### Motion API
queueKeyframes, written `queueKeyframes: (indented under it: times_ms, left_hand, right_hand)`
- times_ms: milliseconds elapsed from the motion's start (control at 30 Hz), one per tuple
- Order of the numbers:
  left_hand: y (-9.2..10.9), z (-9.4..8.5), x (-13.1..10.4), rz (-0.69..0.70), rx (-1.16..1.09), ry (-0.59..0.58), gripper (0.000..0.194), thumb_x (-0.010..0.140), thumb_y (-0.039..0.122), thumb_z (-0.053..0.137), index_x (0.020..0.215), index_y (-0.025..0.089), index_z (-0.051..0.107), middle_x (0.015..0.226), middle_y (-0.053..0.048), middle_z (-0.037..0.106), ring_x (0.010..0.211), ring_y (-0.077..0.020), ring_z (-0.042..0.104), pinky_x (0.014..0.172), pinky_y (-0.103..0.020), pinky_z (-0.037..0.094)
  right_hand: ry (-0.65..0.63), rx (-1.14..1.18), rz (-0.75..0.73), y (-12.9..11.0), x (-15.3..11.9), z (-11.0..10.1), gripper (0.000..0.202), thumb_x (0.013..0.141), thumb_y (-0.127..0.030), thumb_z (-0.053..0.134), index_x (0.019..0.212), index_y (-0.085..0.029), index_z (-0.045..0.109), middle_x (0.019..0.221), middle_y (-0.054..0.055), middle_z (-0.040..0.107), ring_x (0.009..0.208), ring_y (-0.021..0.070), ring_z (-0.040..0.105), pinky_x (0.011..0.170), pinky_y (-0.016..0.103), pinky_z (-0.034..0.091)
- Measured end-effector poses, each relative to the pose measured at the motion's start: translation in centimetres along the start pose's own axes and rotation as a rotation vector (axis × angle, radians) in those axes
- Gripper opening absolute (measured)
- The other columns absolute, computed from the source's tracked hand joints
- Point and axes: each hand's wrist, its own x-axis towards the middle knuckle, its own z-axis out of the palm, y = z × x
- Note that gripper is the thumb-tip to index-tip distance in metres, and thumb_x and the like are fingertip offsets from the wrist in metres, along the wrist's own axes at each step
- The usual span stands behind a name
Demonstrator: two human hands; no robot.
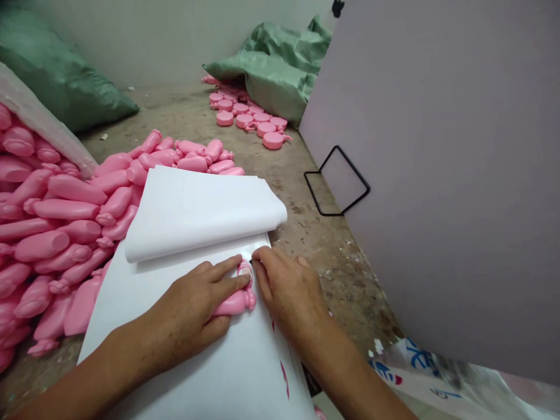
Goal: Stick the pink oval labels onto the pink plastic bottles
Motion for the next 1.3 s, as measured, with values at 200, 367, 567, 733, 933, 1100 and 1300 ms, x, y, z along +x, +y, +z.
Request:
queueKeyframes:
  times_ms: [200, 367, 567, 733, 933, 1100, 1300]
  left_hand:
    - [0.0, 0.0, 0.1, 0.004, 0.011, 0.003, 0.060, 0.073, 0.012, 0.052, 0.132, 0.022, 0.061, 0.152, -0.008, 0.050, 0.101, -0.0300, 0.057, 0.090, -0.048, 0.052]
    - [-0.4, 0.4, 0.0, 0.006, -0.010, 0.023, 0.062, 0.073, 0.012, 0.052, 0.134, 0.022, 0.059, 0.154, -0.009, 0.047, 0.105, -0.0305, 0.058, 0.093, -0.049, 0.051]
    - [0.0, -1.5, -0.2, -0.092, -0.564, 0.171, 0.041, 0.074, 0.012, 0.053, 0.109, 0.024, 0.069, 0.126, -0.004, 0.069, 0.110, -0.0253, 0.062, 0.097, -0.040, 0.047]
    - [2.5, -2.5, -1.3, -0.454, -1.225, 0.420, 0.034, 0.071, 0.029, 0.075, 0.103, 0.023, 0.064, 0.086, 0.001, 0.071, 0.081, -0.0171, 0.063, 0.077, -0.030, 0.047]
    - [5.0, -1.0, -4.0, -0.385, -1.390, 0.474, 0.037, 0.071, 0.025, 0.079, 0.102, 0.023, 0.059, 0.082, 0.004, 0.068, 0.076, -0.0110, 0.059, 0.076, -0.026, 0.045]
    - [6.9, -0.3, -6.2, -0.394, -1.342, 0.518, 0.037, 0.075, 0.025, 0.078, 0.105, 0.024, 0.058, 0.079, 0.007, 0.064, 0.074, -0.0095, 0.056, 0.075, -0.024, 0.044]
    - [8.1, 1.1, -7.9, -0.338, -1.256, 0.607, 0.027, 0.077, 0.028, 0.078, 0.098, 0.021, 0.062, 0.083, 0.006, 0.064, 0.075, -0.0088, 0.055, 0.074, -0.023, 0.043]
  right_hand:
    - [0.043, 0.021, 0.018, 0.1, -0.3, 0.3, 0.022, 0.096, -0.024, 0.046, 0.094, -0.020, 0.068, 0.085, 0.004, 0.076, 0.070, 0.0205, 0.066, 0.064, 0.033, 0.041]
    - [-0.002, 0.172, 0.115, 0.1, -0.2, -0.1, 0.021, 0.093, -0.028, 0.048, 0.092, -0.022, 0.067, 0.086, 0.004, 0.075, 0.074, 0.0209, 0.066, 0.067, 0.034, 0.043]
    - [-0.054, 0.692, 0.350, -0.4, -0.6, -1.7, 0.020, 0.092, -0.038, 0.054, 0.087, -0.023, 0.067, 0.080, 0.001, 0.069, 0.075, 0.0180, 0.064, 0.063, 0.029, 0.048]
    - [0.026, 0.822, 0.292, -2.9, -2.3, -3.3, 0.018, 0.093, -0.038, 0.057, 0.091, -0.026, 0.069, 0.081, 0.001, 0.070, 0.075, 0.0175, 0.066, 0.062, 0.027, 0.052]
    - [0.165, 0.647, 0.122, -5.4, -4.6, -4.6, 0.014, 0.094, -0.030, 0.057, 0.095, -0.028, 0.071, 0.084, 0.000, 0.075, 0.074, 0.0168, 0.069, 0.066, 0.027, 0.054]
    - [0.183, 0.664, 0.086, -6.6, -6.5, -5.2, 0.013, 0.093, -0.027, 0.058, 0.091, -0.027, 0.070, 0.081, -0.002, 0.074, 0.072, 0.0145, 0.069, 0.063, 0.023, 0.053]
    - [0.202, 0.698, 0.068, -7.3, -8.8, -6.0, 0.013, 0.095, -0.027, 0.057, 0.092, -0.026, 0.070, 0.082, -0.001, 0.074, 0.072, 0.0159, 0.069, 0.063, 0.024, 0.053]
